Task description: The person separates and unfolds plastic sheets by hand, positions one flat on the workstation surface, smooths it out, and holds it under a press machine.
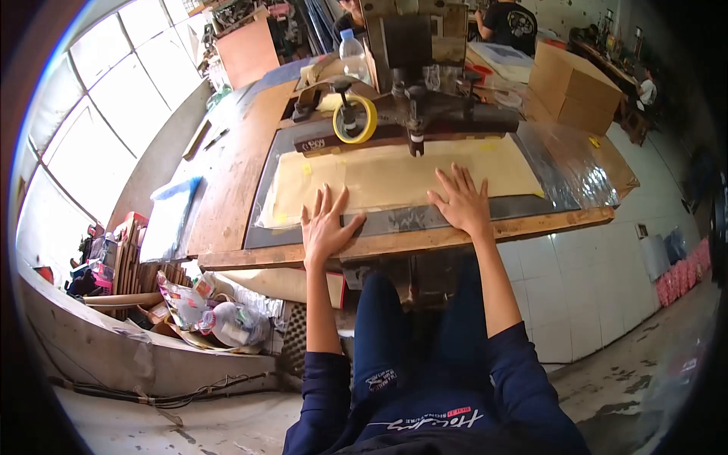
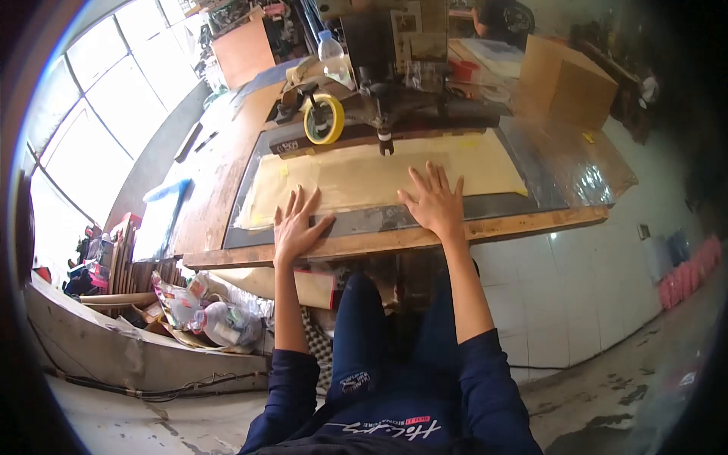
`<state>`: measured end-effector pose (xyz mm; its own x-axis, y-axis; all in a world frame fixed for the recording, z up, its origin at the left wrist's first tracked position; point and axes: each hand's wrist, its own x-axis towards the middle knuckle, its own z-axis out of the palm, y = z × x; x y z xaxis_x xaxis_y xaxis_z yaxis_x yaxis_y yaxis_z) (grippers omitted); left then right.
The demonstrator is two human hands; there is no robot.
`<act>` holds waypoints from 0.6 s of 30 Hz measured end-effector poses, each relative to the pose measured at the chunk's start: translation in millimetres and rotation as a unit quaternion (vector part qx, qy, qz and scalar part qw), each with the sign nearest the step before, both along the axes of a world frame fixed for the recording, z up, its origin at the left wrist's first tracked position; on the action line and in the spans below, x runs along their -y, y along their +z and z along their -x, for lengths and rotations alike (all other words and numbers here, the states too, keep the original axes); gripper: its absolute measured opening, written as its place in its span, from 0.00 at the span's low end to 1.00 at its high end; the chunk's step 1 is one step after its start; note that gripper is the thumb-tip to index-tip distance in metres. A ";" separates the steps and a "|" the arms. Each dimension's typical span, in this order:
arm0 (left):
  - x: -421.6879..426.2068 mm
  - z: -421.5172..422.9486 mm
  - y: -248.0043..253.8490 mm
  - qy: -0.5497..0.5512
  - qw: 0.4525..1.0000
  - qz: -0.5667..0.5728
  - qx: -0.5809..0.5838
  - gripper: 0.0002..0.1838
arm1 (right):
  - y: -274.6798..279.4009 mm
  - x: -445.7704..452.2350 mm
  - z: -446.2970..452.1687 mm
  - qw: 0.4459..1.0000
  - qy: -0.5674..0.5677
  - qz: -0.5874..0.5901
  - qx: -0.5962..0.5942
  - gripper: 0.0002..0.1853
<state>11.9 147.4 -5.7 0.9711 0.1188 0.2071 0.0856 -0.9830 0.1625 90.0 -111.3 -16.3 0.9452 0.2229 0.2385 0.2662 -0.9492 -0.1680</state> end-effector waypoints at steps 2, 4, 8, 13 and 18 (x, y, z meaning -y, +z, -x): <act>1.4 3.5 -0.5 -0.001 1.000 0.016 0.012 0.37 | 2.1 0.7 -3.3 1.000 0.002 0.006 -0.014 0.33; 1.7 -0.1 2.7 -0.005 0.999 0.026 0.017 0.36 | 6.6 -0.3 -8.7 1.000 0.007 0.009 -0.029 0.33; 1.2 -2.4 -0.4 -0.004 0.999 0.025 0.036 0.35 | 5.4 -2.1 -19.8 0.999 0.011 0.015 -0.037 0.34; 1.8 -1.7 1.2 -0.002 0.999 0.028 0.026 0.36 | 6.2 -2.4 -30.4 0.999 0.015 0.013 -0.048 0.35; 2.6 -4.0 4.9 -0.007 0.999 0.037 0.026 0.36 | 11.8 -4.2 -36.4 0.998 0.014 0.021 -0.059 0.35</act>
